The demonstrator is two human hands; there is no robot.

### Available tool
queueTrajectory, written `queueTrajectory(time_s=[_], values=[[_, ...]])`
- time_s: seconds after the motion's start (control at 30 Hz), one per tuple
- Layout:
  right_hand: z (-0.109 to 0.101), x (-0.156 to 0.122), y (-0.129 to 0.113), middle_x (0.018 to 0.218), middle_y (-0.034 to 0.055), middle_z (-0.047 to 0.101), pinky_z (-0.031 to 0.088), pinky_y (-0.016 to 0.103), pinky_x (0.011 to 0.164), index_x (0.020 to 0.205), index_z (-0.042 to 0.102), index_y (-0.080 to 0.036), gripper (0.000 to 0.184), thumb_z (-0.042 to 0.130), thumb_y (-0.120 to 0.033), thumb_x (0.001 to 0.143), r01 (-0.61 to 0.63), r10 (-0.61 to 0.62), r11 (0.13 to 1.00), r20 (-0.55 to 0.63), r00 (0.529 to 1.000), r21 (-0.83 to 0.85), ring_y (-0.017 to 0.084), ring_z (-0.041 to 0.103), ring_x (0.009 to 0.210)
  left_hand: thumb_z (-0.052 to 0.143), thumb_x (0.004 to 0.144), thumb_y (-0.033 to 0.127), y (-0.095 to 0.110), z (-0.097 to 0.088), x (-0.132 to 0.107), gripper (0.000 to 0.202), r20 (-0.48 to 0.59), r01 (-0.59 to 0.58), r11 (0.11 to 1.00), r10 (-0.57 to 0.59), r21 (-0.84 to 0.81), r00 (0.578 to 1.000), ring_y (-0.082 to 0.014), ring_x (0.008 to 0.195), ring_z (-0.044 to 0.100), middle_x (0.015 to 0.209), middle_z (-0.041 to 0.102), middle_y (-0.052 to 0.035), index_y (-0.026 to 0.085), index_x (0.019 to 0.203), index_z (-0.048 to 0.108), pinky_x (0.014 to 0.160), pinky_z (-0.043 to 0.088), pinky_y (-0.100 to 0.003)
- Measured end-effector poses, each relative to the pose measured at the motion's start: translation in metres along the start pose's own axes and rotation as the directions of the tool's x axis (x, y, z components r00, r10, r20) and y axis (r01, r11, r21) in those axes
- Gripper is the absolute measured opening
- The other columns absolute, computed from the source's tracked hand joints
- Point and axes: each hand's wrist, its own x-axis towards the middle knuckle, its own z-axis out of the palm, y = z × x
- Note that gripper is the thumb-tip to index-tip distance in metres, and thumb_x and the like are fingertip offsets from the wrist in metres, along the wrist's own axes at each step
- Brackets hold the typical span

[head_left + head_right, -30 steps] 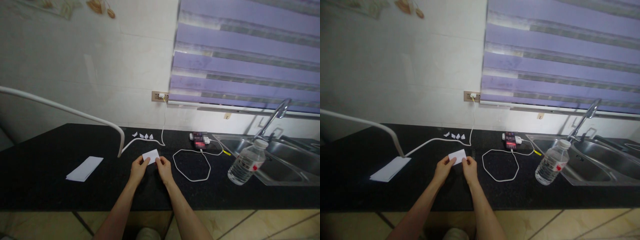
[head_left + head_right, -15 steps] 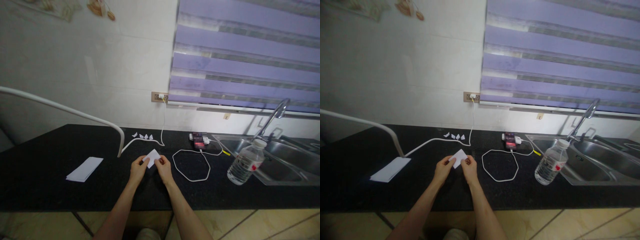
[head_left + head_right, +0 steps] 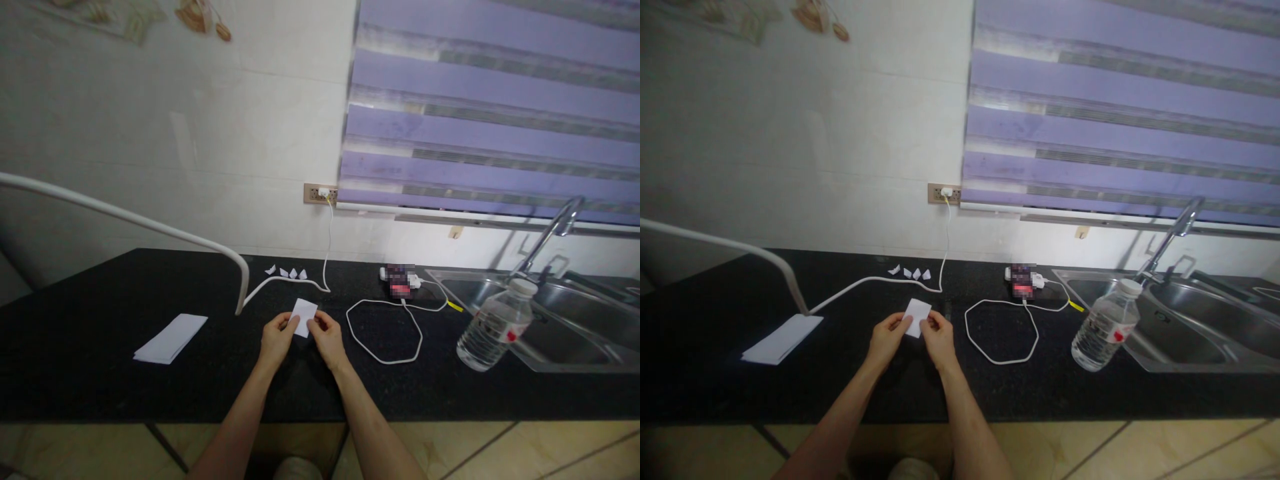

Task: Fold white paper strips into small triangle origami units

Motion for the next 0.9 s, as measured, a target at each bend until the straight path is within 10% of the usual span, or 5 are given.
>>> queueTrajectory(time_s=[0.9], values=[[-0.003, 0.001, 0.001, 0.073, -0.0015, 0.057, 0.039, 0.02, 0.058, 0.083, 0.058, -0.019, 0.016, 0.048, -0.024, 0.071, 0.035, -0.034, 0.999, 0.073, 0.997, -0.007, 0.012, 0.051, 0.064, 0.052, 0.064, 0.037, 0.01, -0.002, -0.003, 0.028, 0.096, -0.017, 0.98, -0.002, 0.199, 0.995, -0.0163, 0.064, 0.056, 0.065, 0.064, -0.0005, 0.016, 0.075, 0.066, 0.059, 0.041, -0.024]])
